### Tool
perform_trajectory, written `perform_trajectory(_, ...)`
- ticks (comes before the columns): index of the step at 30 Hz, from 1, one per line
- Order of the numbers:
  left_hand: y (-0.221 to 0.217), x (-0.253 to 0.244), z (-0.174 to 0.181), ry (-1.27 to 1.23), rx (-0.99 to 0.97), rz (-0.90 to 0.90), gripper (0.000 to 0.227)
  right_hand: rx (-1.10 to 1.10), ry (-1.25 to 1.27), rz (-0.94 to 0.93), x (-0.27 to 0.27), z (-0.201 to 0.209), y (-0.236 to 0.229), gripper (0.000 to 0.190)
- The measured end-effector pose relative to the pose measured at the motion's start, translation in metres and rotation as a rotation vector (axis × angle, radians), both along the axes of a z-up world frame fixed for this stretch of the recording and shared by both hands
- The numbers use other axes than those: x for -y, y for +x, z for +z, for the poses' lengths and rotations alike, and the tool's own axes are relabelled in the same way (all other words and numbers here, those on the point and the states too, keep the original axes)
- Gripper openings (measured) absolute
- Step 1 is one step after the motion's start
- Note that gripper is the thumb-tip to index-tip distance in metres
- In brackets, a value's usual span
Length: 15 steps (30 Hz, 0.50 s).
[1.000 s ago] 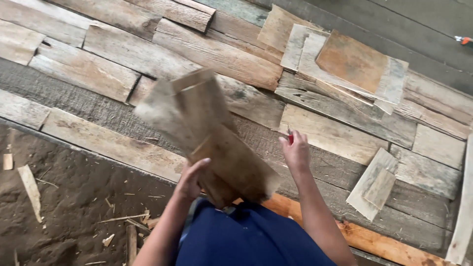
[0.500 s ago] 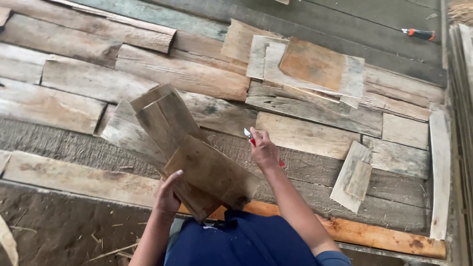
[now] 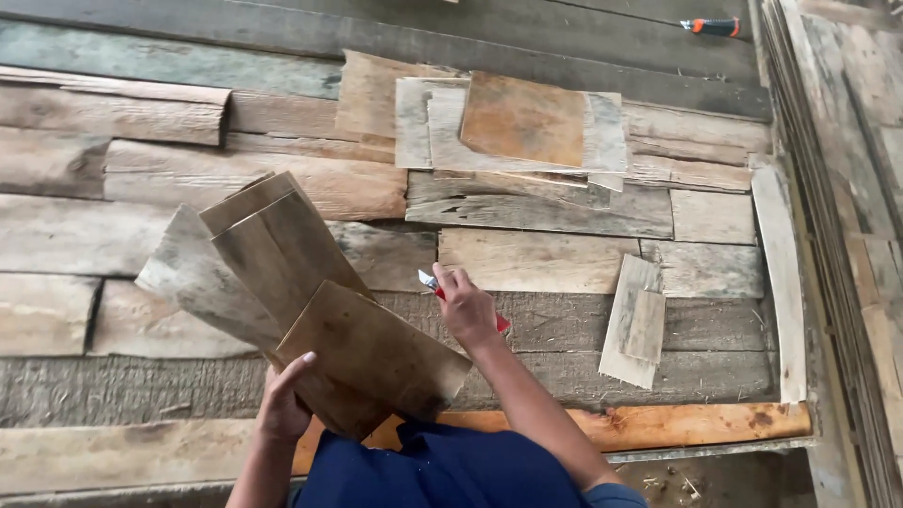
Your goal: Cutting thin wood strips to length by scoring them with a utility knife and snapping them by hand.
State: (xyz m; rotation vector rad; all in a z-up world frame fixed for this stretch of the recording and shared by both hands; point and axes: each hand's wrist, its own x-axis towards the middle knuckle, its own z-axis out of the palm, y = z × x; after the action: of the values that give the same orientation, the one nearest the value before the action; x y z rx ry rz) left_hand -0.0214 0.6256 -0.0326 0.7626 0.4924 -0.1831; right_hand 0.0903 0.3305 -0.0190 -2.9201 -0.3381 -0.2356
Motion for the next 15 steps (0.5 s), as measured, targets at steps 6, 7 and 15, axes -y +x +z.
perform_trajectory(6, 0.031, 0.003, 0.011, 0.013, -0.095, -0.01, 0.064, -0.023, 0.0, 0.017, 0.004, 0.001, 0.014, 0.057)
perform_trajectory(7, 0.033, 0.001, 0.005, 0.013, -0.106, -0.012, 0.064, -0.035, 0.0, 0.016, 0.004, 0.002, 0.015, 0.057)
perform_trajectory(15, 0.045, -0.011, -0.025, -0.059, -0.095, -0.022, 0.059, -0.049, 0.06, 0.007, -0.001, 0.008, 0.023, 0.052)
